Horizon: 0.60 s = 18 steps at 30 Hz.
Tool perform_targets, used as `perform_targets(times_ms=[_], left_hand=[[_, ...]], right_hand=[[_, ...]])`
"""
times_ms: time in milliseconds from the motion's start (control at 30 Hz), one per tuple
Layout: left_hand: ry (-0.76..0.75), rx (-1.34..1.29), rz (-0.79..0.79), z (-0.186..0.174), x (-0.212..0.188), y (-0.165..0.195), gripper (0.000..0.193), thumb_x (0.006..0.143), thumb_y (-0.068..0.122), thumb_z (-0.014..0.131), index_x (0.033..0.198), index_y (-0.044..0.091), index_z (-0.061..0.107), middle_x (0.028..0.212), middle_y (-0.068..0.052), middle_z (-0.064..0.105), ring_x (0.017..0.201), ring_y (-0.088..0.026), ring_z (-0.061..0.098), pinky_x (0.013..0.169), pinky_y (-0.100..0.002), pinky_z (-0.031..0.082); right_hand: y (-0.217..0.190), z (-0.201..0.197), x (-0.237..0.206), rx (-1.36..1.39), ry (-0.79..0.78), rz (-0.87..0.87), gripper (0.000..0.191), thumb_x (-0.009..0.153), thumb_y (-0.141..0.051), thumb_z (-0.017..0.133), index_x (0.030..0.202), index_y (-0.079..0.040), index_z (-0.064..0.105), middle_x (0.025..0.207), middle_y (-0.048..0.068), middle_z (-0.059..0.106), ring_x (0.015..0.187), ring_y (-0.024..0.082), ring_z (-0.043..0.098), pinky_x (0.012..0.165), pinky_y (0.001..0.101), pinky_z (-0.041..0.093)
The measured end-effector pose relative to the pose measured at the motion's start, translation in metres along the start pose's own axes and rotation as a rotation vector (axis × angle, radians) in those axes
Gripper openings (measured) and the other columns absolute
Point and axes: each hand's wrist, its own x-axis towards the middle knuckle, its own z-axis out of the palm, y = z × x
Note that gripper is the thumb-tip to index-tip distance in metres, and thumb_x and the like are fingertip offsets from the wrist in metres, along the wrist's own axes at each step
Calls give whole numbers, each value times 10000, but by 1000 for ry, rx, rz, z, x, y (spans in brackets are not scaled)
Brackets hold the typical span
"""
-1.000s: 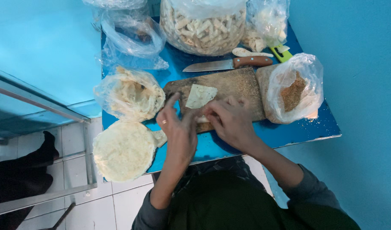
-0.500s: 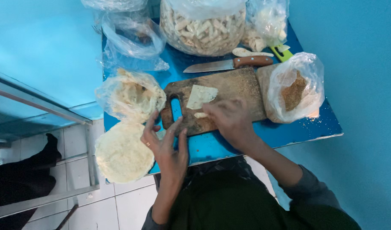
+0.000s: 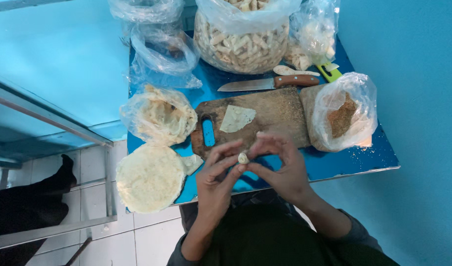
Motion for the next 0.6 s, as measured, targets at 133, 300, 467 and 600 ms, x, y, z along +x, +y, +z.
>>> perform_targets(times_ms=[133, 300, 467, 600], left_hand=[[-35, -20, -89, -9, -1, 7, 214, 958, -2, 691, 1164, -11, 749, 1258, -115, 690, 1145, -162, 647, 976, -274, 525], [-118, -45, -194, -18, -11, 11, 244, 922, -41, 726, 1164, -36, 752, 1142, -125, 704, 1044, -155, 661, 894, -269, 523], [-11, -247, -390, -19, -16, 4, 224, 847, -69, 750, 1053, -11, 686, 1049, -106, 727, 997, -155, 700, 885, -273, 564], [-77, -125, -212, -21, -18, 6, 163, 893, -86, 747, 1051, -47, 727, 1060, -116, 715, 987, -154, 667, 864, -263, 527]], right_hand=[[-10, -17, 4, -83, -63, -79, 714, 812, -56, 852, 1412, -83, 466, 1079, 113, 750, 1101, 190, 725, 1044, 349, 536], [-4, -34, 19, 392, -147, 411, 541, 868, -46, 758, 1364, -60, 543, 981, 149, 799, 998, 192, 775, 905, 344, 583], [15, -31, 18, 646, -310, 482, 539, 863, 24, 778, 1347, -40, 551, 980, 163, 780, 890, 152, 711, 822, 288, 550], [22, -31, 13, 719, -340, 504, 504, 866, 50, 792, 1313, -28, 571, 973, 177, 776, 843, 156, 706, 760, 286, 540]])
